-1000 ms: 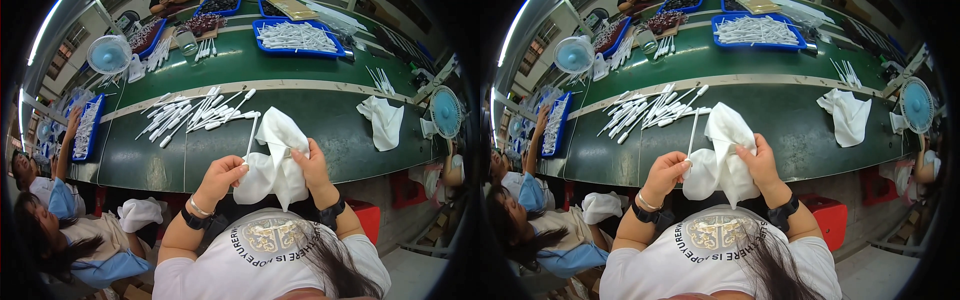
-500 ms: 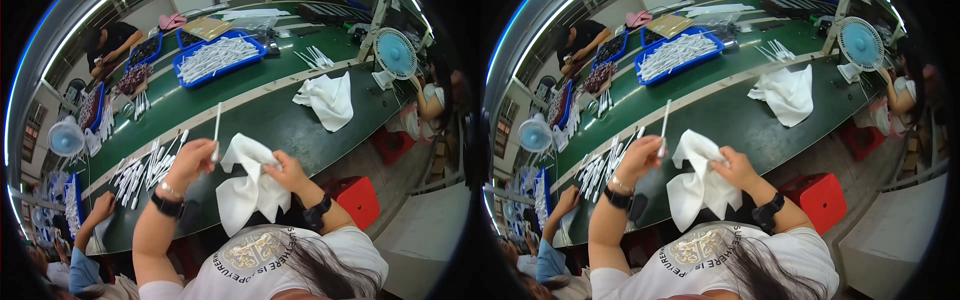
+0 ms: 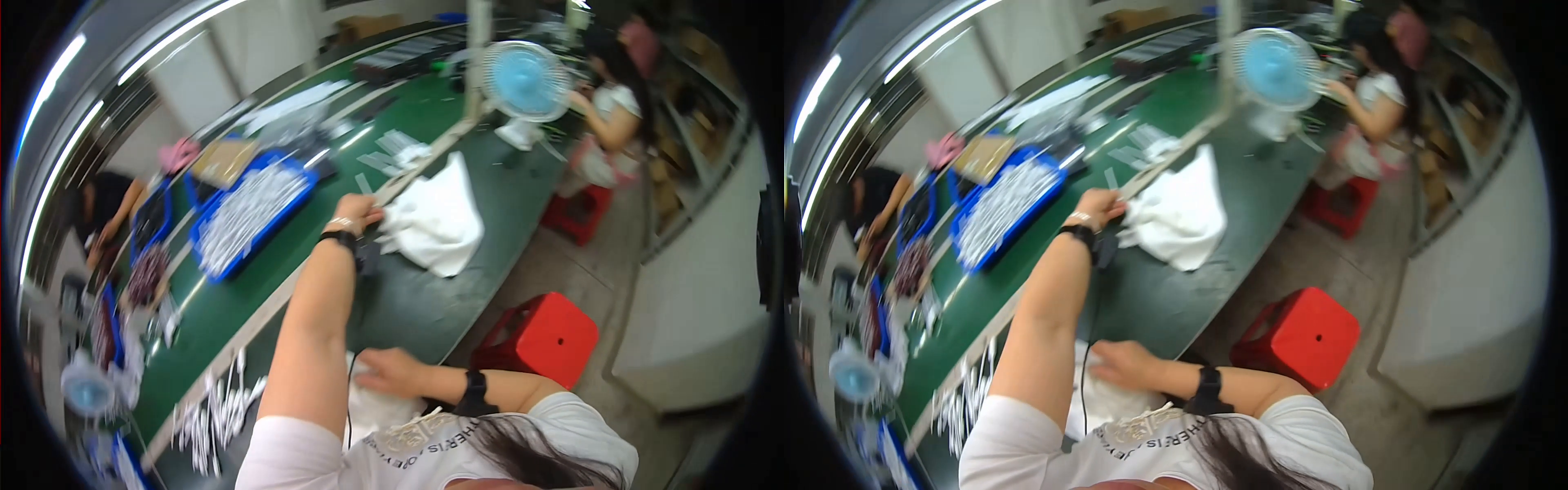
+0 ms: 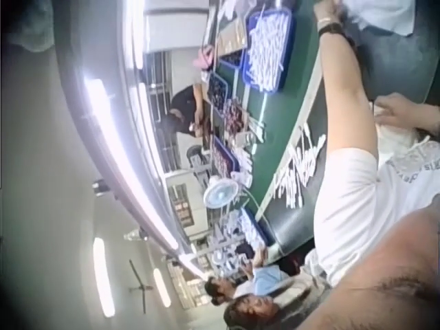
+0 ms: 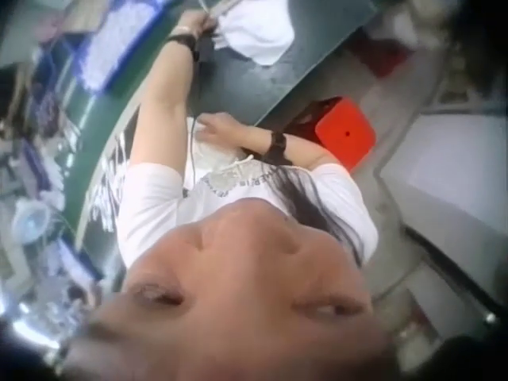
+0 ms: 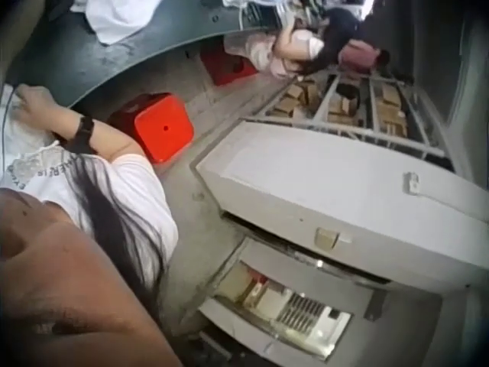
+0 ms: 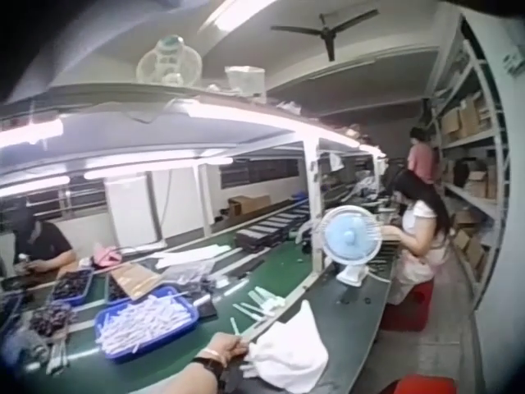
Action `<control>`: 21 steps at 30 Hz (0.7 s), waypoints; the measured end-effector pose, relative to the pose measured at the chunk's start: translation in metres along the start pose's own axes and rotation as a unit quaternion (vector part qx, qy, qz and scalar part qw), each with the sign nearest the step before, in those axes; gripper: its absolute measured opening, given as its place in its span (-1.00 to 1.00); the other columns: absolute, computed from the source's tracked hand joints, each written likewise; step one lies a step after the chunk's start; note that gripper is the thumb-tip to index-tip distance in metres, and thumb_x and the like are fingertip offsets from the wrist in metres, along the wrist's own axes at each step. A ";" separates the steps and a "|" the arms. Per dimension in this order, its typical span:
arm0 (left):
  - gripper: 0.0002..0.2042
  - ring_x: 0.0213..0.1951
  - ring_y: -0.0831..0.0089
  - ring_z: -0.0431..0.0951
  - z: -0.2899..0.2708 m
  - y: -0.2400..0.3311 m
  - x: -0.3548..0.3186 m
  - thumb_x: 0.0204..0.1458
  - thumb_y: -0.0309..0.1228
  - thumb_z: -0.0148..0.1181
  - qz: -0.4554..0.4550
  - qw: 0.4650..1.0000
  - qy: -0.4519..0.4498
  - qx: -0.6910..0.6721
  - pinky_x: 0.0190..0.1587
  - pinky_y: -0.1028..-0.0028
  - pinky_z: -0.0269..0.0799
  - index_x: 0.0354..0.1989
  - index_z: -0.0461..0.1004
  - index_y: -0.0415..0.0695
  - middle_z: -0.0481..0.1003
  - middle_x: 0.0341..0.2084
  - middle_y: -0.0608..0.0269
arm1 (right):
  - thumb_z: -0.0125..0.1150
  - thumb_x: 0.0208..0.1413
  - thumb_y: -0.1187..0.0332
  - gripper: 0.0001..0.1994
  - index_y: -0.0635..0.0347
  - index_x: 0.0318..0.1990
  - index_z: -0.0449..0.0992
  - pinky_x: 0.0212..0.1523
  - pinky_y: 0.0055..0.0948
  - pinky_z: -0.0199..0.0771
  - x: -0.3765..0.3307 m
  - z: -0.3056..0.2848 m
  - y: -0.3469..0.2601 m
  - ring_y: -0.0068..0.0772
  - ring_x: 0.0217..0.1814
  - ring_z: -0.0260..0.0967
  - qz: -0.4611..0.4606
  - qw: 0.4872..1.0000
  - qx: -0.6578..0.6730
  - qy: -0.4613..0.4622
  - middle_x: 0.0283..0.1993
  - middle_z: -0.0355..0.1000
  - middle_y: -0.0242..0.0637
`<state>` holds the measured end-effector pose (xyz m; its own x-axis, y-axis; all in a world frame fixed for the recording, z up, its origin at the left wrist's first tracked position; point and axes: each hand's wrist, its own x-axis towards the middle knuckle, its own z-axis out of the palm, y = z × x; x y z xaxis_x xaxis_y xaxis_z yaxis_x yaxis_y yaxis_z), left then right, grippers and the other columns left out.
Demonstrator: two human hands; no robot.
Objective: The person picks up a white plastic stick from the table, wipes it with a cloth, and places it back down, repeating this process for several other sticks.
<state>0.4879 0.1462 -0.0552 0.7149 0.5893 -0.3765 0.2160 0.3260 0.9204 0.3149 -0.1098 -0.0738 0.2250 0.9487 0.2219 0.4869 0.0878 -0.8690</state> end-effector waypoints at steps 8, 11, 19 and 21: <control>-0.85 -0.49 0.45 0.44 -0.037 -0.004 0.002 -0.07 -0.50 0.04 0.132 0.989 -0.055 0.033 -0.48 0.56 0.36 -0.31 0.39 -0.27 0.42 -0.51 0.23 | 0.18 -0.08 0.21 -0.71 0.21 -0.33 0.33 -0.47 -0.20 0.33 -0.004 0.018 0.001 0.02 -0.46 0.34 -0.038 0.998 0.052 0.019 -0.50 0.34 -0.05; -0.77 -0.33 0.43 0.50 -0.025 0.031 -0.091 -0.01 -0.46 0.07 0.092 0.980 -0.140 0.108 -0.30 0.53 0.42 -0.17 0.35 -0.25 0.45 -0.39 0.18 | 0.17 -0.11 0.19 -0.71 0.19 -0.33 0.33 -0.46 -0.14 0.32 -0.001 0.010 0.006 0.07 -0.44 0.33 -0.037 0.998 0.020 0.037 -0.51 0.35 -0.03; -0.73 -0.33 0.51 0.51 -0.189 0.061 -0.304 0.01 -0.38 0.08 0.079 0.936 -0.070 0.336 -0.28 0.57 0.43 -0.17 0.38 -0.30 0.48 -0.37 0.20 | 0.22 -0.09 0.35 -0.78 0.27 -0.32 0.38 -0.40 -0.48 0.34 0.003 -0.008 -0.003 -0.48 -0.44 0.34 0.034 0.999 0.031 0.005 -0.45 0.41 -0.21; -0.74 -0.33 0.53 0.50 -0.224 0.048 -0.342 0.00 -0.38 0.09 0.048 0.931 -0.013 0.362 -0.30 0.60 0.42 -0.19 0.40 -0.30 0.48 -0.39 0.21 | 0.20 -0.08 0.37 -0.78 0.28 -0.31 0.39 -0.36 -0.50 0.34 0.005 -0.002 -0.006 -0.52 -0.41 0.34 0.037 0.998 0.048 -0.020 -0.43 0.42 -0.23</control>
<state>0.1051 0.1258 0.0941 0.7675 0.5692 -0.2949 0.5357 -0.3167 0.7827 0.3154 -0.1062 -0.0666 0.2227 0.9648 0.1397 0.3869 0.0441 -0.9211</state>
